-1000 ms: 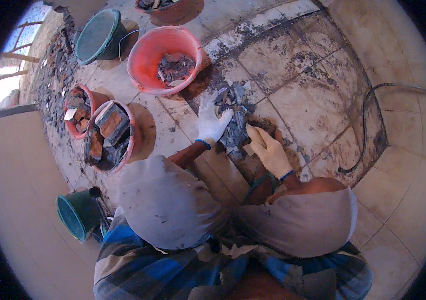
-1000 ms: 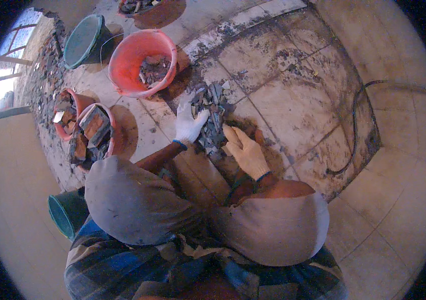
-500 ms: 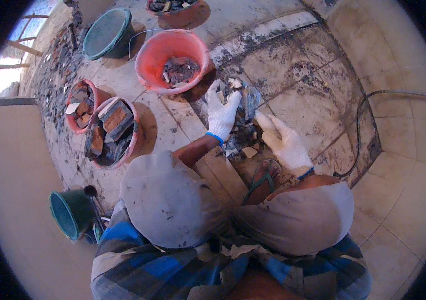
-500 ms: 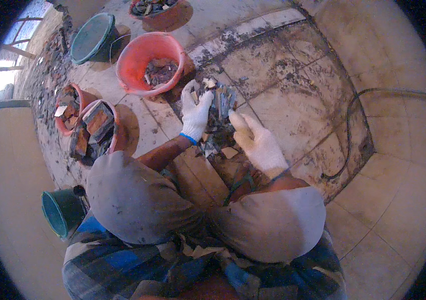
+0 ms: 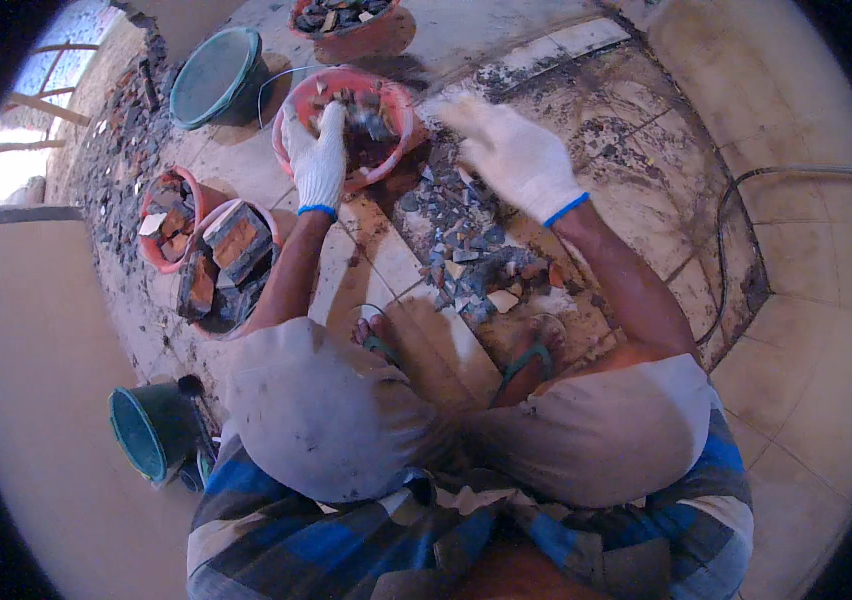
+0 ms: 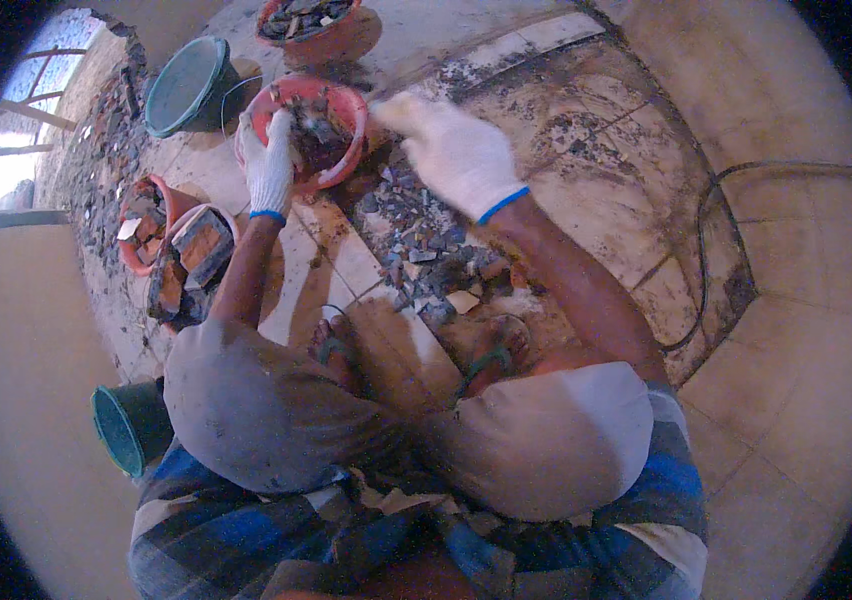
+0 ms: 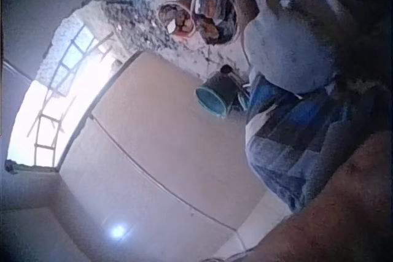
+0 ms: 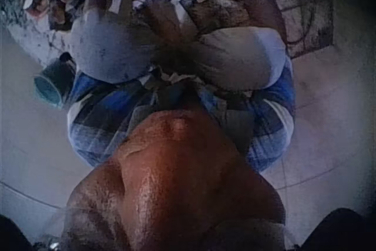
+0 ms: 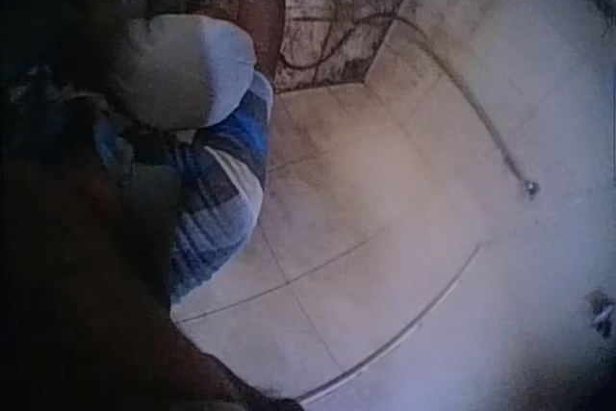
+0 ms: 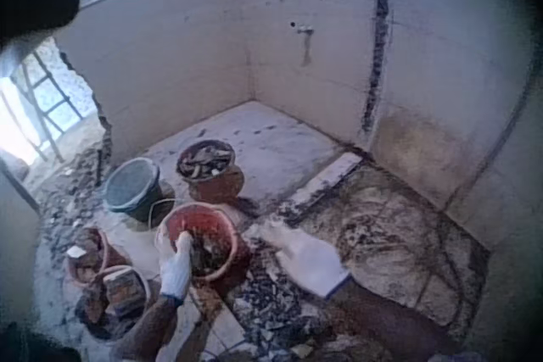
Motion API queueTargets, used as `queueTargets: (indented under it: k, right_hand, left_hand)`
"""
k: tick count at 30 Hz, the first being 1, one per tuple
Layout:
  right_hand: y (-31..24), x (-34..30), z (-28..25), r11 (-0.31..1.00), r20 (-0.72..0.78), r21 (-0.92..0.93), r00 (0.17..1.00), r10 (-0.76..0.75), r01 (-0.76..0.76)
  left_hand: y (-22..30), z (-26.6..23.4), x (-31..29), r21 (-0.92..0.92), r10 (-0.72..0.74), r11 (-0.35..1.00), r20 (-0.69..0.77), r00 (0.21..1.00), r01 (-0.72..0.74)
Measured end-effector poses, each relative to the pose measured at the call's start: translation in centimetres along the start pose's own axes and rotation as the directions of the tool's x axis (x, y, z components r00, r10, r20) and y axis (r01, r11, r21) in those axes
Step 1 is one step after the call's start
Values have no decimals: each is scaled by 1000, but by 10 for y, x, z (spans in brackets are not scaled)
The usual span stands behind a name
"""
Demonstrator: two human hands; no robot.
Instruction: The person squats on a tiled floor and collects broken tile and concrete debris by hand, placing the pieces into several plastic buckets. The person repeatedly picks up fragments and transfers them into the buckets.
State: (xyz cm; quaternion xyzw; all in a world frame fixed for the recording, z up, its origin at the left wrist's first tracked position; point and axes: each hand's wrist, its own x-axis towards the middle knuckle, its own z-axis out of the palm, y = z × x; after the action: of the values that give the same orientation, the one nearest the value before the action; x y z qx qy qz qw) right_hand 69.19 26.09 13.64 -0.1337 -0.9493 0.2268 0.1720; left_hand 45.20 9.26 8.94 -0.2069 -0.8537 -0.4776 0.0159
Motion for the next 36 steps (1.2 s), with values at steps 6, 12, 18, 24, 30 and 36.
queueTargets:
  k: [6,12,18,24,30,36]
  right_hand:
    - [122,-61,39,887,75,-183,893,443,-425]
    - [133,-109,56,960,321,-201,913,250,-192]
    - [134,-80,37,984,338,-172,936,95,-37]
    - [130,-57,55,968,509,-140,854,-110,208]
    - [145,-115,6,993,449,-99,888,105,-67]
    - [163,-179,16,835,206,68,827,524,-546]
  left_hand:
    - [-51,-31,-64,-40,512,858,131,849,-512]
    - [-87,-13,-161,-102,390,905,589,708,-414]
    - [-129,11,-173,166,208,905,632,746,-393]
    - [-136,27,-149,170,164,932,590,791,-320]
    - [-136,31,-156,39,234,936,676,699,-350]
    - [-123,43,-176,-12,238,950,679,694,-314]
